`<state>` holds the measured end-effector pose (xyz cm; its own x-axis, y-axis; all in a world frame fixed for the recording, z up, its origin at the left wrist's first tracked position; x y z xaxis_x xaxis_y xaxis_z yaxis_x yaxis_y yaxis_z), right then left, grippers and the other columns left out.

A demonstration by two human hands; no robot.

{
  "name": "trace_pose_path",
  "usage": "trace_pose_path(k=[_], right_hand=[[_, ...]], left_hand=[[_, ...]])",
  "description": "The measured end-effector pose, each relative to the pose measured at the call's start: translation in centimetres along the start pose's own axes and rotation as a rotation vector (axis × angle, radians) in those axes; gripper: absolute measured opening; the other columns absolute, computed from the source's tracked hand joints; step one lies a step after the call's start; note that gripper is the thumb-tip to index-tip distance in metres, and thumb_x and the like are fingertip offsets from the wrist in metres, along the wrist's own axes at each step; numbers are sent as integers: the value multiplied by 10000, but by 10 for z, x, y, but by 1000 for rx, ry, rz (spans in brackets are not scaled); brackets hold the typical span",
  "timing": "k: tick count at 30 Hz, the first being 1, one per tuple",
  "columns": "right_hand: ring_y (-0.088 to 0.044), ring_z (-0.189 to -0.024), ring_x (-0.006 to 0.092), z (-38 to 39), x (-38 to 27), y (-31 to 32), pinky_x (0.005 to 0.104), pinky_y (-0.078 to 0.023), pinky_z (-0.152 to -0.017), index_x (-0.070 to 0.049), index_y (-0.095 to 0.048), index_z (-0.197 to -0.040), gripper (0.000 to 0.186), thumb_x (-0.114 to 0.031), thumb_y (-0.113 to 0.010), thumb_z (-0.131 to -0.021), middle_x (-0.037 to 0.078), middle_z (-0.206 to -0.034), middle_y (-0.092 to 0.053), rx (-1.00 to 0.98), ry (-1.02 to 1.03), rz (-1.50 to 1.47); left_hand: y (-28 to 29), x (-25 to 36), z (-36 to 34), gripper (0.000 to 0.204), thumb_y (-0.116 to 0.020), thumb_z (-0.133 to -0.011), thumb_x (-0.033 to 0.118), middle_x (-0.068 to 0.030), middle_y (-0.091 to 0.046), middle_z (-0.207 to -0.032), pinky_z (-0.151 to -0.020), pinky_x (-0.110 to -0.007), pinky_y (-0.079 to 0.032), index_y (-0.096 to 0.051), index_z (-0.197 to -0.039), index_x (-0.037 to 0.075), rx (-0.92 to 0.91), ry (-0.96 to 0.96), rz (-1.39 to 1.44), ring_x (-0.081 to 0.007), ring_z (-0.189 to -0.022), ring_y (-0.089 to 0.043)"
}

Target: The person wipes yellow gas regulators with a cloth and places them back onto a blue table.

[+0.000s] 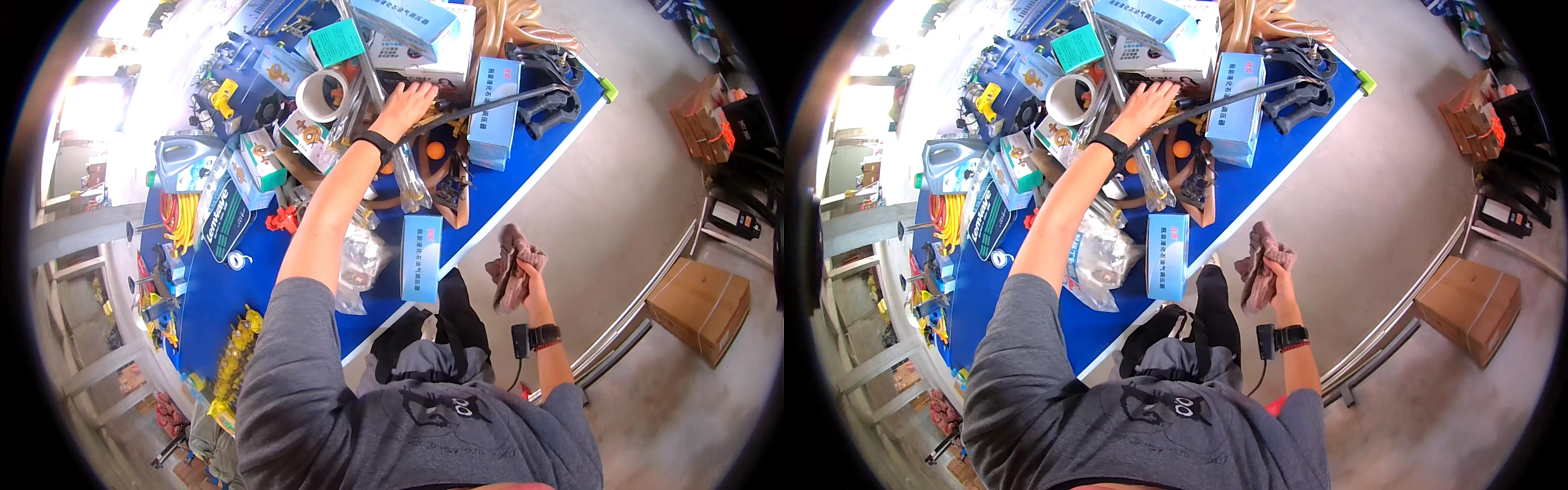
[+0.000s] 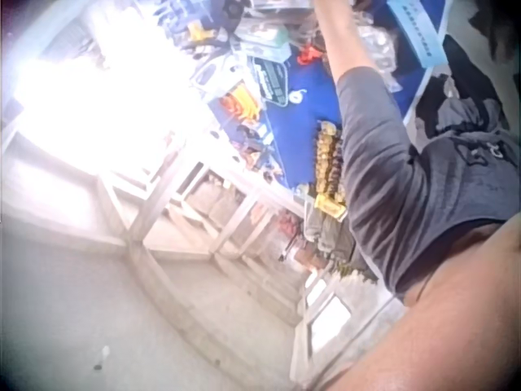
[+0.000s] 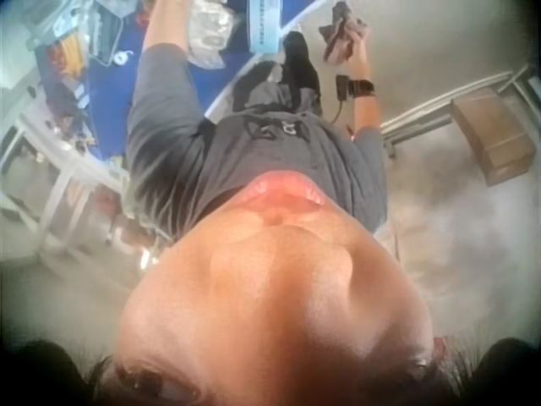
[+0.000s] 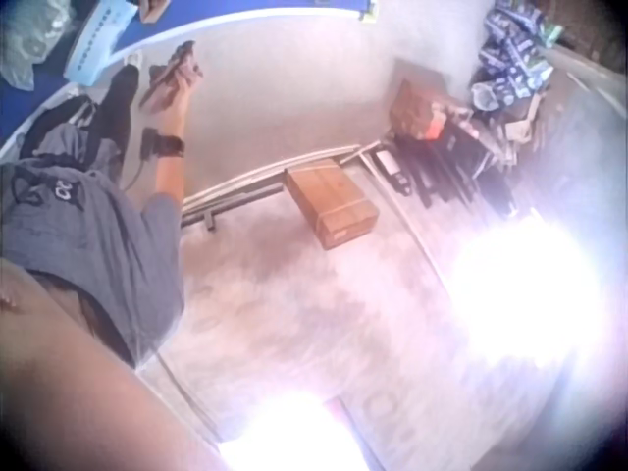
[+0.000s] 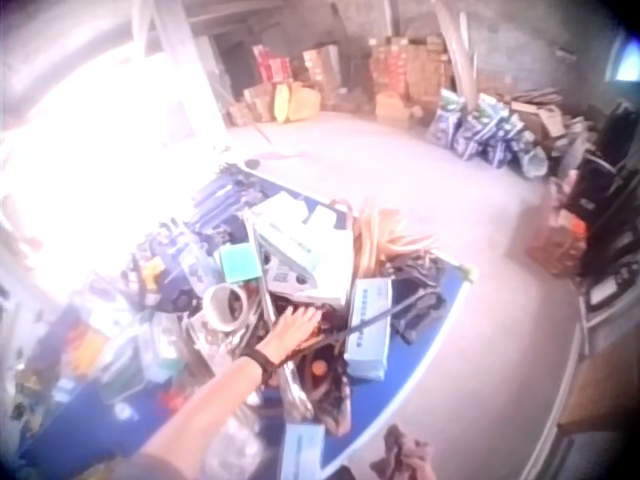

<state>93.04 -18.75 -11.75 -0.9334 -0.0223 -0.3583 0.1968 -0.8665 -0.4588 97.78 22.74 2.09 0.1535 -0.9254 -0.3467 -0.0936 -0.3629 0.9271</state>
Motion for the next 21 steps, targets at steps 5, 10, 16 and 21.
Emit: trace_pose_path(k=[5, 10, 16, 21], right_hand=[[-608, -889, 221, -4, -1, 6, 348, -511, -776, -42, -564, -1073, 284, -129, -618, -809, 86, -978, -625, 14, 20, -29], [-609, -887, 224, -16, 7, 19, 349, -513, -782, -33, -552, -1088, 295, -122, -605, -812, 87, -985, -623, 7, 21, -23], [-613, -884, 235, -7, 9, 4, 362, -519, -787, -18, -544, -1084, 276, -120, -572, -829, 106, -983, -623, -61, -3, -40], [-606, -917, 222, -15, 18, 13, 354, -506, -811, 7, -519, -1134, 306, -91, -528, -844, 107, -1022, -606, -60, -29, -38]], left_hand=[[-14, -8, -3, 275, -455, -857, 142, -69, -554, -967, -783, -422, -467, -472, -1130, 111, 10, 106, 72, -239, -895, -602], [-18, -8, -10, 291, -449, -855, 112, -117, -562, -939, -711, -412, -503, -445, -1145, 122, -159, 139, 150, -271, -756, -635], [24, -9, -15, 479, -584, -756, 60, -143, -544, -990, -784, -430, -467, -412, -1196, 131, -246, 96, 273, -330, -881, -607], [76, 5, -17, 596, -611, -694, 27, -115, -515, -1041, -835, -418, -418, -414, -1235, 181, -72, -133, -43, -314, -893, -571]])
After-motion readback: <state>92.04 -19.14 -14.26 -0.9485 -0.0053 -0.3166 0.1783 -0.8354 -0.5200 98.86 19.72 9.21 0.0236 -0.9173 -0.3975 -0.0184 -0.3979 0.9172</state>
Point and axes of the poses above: each hand's wrist, its own z-axis away from the middle knuckle, its own y-axis out of the back of the hand, x = y × z, the point moved 9 cm from there along -z, towards the middle knuckle
